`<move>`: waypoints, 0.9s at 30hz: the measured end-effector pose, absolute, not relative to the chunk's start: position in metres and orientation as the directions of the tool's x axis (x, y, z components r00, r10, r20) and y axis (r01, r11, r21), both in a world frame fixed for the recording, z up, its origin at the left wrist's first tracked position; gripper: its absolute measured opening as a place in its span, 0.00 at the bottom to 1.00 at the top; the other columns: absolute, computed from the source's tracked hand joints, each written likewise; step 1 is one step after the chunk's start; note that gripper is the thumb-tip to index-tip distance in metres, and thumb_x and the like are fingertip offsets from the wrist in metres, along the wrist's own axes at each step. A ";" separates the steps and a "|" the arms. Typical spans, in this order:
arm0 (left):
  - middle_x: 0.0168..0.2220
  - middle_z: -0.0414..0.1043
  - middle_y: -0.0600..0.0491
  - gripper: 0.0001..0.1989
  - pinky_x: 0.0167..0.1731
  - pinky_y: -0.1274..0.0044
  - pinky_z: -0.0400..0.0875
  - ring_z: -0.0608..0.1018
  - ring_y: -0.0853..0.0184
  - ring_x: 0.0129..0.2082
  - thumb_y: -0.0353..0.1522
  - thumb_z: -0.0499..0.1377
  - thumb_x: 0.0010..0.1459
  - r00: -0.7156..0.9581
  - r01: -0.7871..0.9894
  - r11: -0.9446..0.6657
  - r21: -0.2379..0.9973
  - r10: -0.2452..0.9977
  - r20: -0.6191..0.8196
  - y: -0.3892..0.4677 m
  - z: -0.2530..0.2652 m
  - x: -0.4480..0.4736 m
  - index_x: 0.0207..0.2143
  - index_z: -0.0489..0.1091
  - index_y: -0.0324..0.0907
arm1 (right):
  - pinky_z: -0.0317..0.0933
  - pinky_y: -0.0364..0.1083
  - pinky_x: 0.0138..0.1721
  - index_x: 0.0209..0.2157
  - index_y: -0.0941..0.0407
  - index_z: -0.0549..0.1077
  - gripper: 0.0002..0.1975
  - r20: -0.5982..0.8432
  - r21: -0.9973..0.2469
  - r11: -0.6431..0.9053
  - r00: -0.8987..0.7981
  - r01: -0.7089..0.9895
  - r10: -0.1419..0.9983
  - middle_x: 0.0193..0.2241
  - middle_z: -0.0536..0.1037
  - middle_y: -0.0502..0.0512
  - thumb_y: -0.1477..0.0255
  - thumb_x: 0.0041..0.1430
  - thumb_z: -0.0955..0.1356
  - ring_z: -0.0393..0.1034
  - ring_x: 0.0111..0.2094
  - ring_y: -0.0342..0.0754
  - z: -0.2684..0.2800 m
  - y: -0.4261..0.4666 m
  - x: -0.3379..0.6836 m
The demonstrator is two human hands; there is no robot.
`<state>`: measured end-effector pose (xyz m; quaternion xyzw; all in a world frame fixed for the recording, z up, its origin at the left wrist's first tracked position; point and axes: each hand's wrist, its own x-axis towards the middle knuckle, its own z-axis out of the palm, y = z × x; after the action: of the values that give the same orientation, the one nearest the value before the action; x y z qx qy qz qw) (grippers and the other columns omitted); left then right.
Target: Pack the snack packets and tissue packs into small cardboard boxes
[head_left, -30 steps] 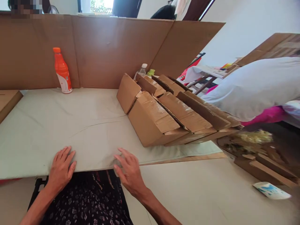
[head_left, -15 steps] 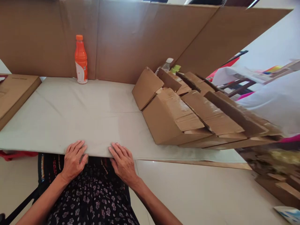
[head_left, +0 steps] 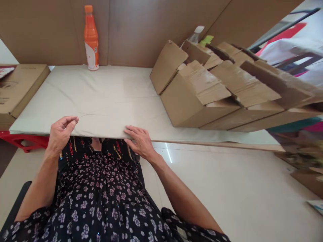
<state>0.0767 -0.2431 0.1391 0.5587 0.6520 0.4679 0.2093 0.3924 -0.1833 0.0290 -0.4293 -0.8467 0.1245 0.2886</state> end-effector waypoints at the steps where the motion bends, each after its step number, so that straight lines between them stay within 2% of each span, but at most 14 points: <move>1: 0.44 0.81 0.44 0.21 0.53 0.69 0.73 0.81 0.62 0.46 0.44 0.59 0.60 -0.284 0.529 -0.071 0.846 0.924 0.256 -0.247 0.143 0.079 0.46 0.76 0.37 | 0.57 0.60 0.57 0.52 0.53 0.77 0.18 0.386 -0.457 0.600 -0.462 0.656 0.799 0.58 0.75 0.59 0.69 0.61 0.68 0.68 0.59 0.59 0.029 -0.183 0.391; 10: 0.44 0.82 0.43 0.26 0.51 0.65 0.74 0.81 0.56 0.47 0.51 0.59 0.56 -0.243 0.558 -0.058 0.828 0.943 0.229 -0.260 0.150 0.078 0.43 0.78 0.38 | 0.57 0.58 0.58 0.52 0.56 0.76 0.18 0.421 -0.432 0.579 -0.413 0.691 0.807 0.57 0.76 0.61 0.72 0.60 0.68 0.68 0.58 0.57 0.031 -0.191 0.371; 15: 0.42 0.83 0.45 0.26 0.46 0.66 0.78 0.82 0.54 0.45 0.52 0.58 0.54 -0.207 0.597 -0.030 0.802 0.960 0.190 -0.242 0.144 0.082 0.41 0.79 0.41 | 0.56 0.55 0.59 0.54 0.56 0.74 0.20 0.489 -0.405 0.575 -0.363 0.711 0.793 0.58 0.75 0.60 0.75 0.60 0.67 0.66 0.59 0.56 0.023 -0.199 0.358; 19: 0.40 0.84 0.46 0.25 0.38 0.70 0.80 0.84 0.54 0.42 0.52 0.58 0.52 -0.165 0.637 -0.029 0.770 0.971 0.173 -0.223 0.137 0.088 0.38 0.80 0.42 | 0.54 0.56 0.61 0.56 0.55 0.73 0.22 0.524 -0.410 0.582 -0.341 0.702 0.780 0.59 0.74 0.59 0.76 0.59 0.67 0.64 0.60 0.56 0.017 -0.203 0.352; 24: 0.40 0.84 0.50 0.25 0.33 0.75 0.81 0.85 0.55 0.42 0.52 0.58 0.51 -0.101 0.702 -0.033 0.712 0.984 0.145 -0.197 0.126 0.094 0.37 0.81 0.45 | 0.54 0.56 0.62 0.56 0.53 0.71 0.22 0.523 -0.455 0.643 -0.400 0.616 0.753 0.59 0.74 0.57 0.72 0.59 0.68 0.64 0.60 0.54 0.022 -0.208 0.345; 27: 0.39 0.84 0.52 0.24 0.37 0.75 0.81 0.85 0.56 0.42 0.53 0.58 0.51 -0.070 0.720 -0.059 0.691 0.985 0.158 -0.180 0.116 0.092 0.37 0.82 0.47 | 0.61 0.53 0.57 0.48 0.52 0.74 0.15 0.555 -0.495 0.700 -0.433 0.515 0.711 0.54 0.78 0.54 0.71 0.58 0.69 0.69 0.55 0.52 0.039 -0.206 0.353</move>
<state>0.0924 -0.1802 0.1164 0.6508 0.6551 0.3255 0.2032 0.3527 -0.2063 0.0391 -0.3660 -0.8369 0.1268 0.3868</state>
